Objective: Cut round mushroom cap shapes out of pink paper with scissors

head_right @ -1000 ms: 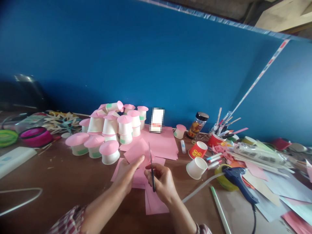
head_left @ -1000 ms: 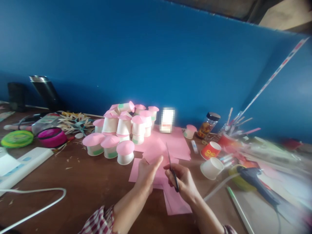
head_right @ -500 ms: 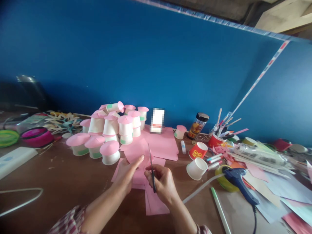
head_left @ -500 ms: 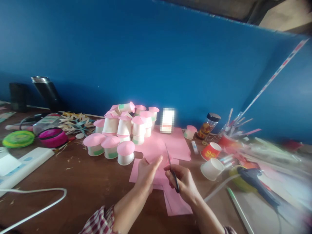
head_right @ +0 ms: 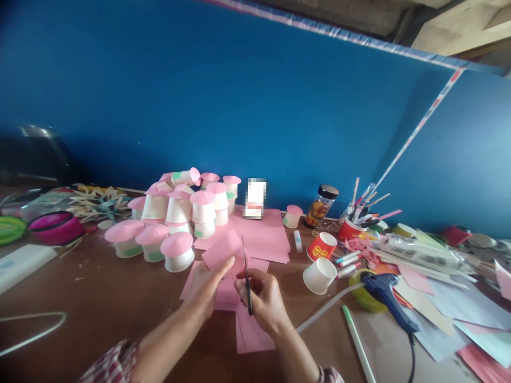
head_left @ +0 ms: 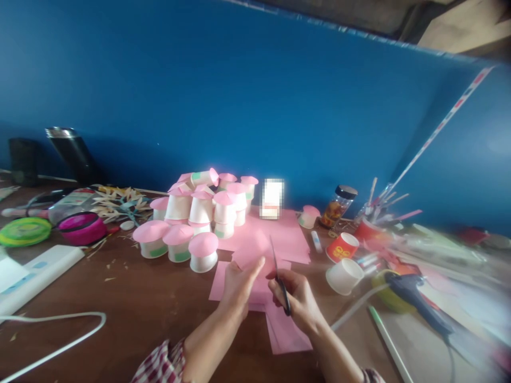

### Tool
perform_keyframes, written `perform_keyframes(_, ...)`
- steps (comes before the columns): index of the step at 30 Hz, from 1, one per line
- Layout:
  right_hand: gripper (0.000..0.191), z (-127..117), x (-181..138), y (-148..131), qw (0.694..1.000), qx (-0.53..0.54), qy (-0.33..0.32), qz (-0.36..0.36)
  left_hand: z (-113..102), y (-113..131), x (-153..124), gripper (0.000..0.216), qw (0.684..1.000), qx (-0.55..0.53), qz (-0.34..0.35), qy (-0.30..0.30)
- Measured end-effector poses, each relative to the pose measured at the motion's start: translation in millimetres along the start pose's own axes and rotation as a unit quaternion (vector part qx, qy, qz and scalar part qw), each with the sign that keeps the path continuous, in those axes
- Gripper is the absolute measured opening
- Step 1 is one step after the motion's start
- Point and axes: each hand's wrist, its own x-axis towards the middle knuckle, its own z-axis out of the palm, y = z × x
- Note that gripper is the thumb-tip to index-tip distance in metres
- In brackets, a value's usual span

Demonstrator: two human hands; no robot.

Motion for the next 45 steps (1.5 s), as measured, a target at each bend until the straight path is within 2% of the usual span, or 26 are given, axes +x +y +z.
perform_keyframes(7, 0.033, -1, 0, 0, 1.0, -0.017, -0.004, -0.006, -1, -3, 2, 0.032, 1.0, -0.004, 0.007, 0.006)
perform_keyframes(12, 0.035, -1, 0, -3, 0.999, -0.032, 0.005, -0.003, -4, -2, 1, 0.036, 1.0, -0.001, 0.017, -0.017)
perform_keyframes(17, 0.032, -1, 1, -2, 1.0, -0.031, 0.002, -0.007, -5, -5, 4, 0.039, 1.0, 0.018, 0.015, 0.0)
perform_keyframes(22, 0.032, -1, 1, 1, 1.0, -0.022, -0.001, -0.002, -5, -6, 5, 0.041, 1.0, 0.001, 0.021, -0.017)
perform_keyframes(32, 0.038, 3, 0, -4, 1.0, -0.003, 0.006, 0.009, -4, -8, 6, 0.036, 1.0, 0.004, 0.002, -0.008)
perform_keyframes(41, 0.034, 0, 1, 0, 1.0, -0.005, -0.008, -0.005, 3, 3, -3, 0.023, 1.0, -0.003, 0.001, -0.003)
perform_keyframes(45, 0.033, -1, 1, 0, 1.0, -0.016, -0.006, -0.007, 1, -3, 2, 0.03, 1.0, 0.001, -0.003, 0.02)
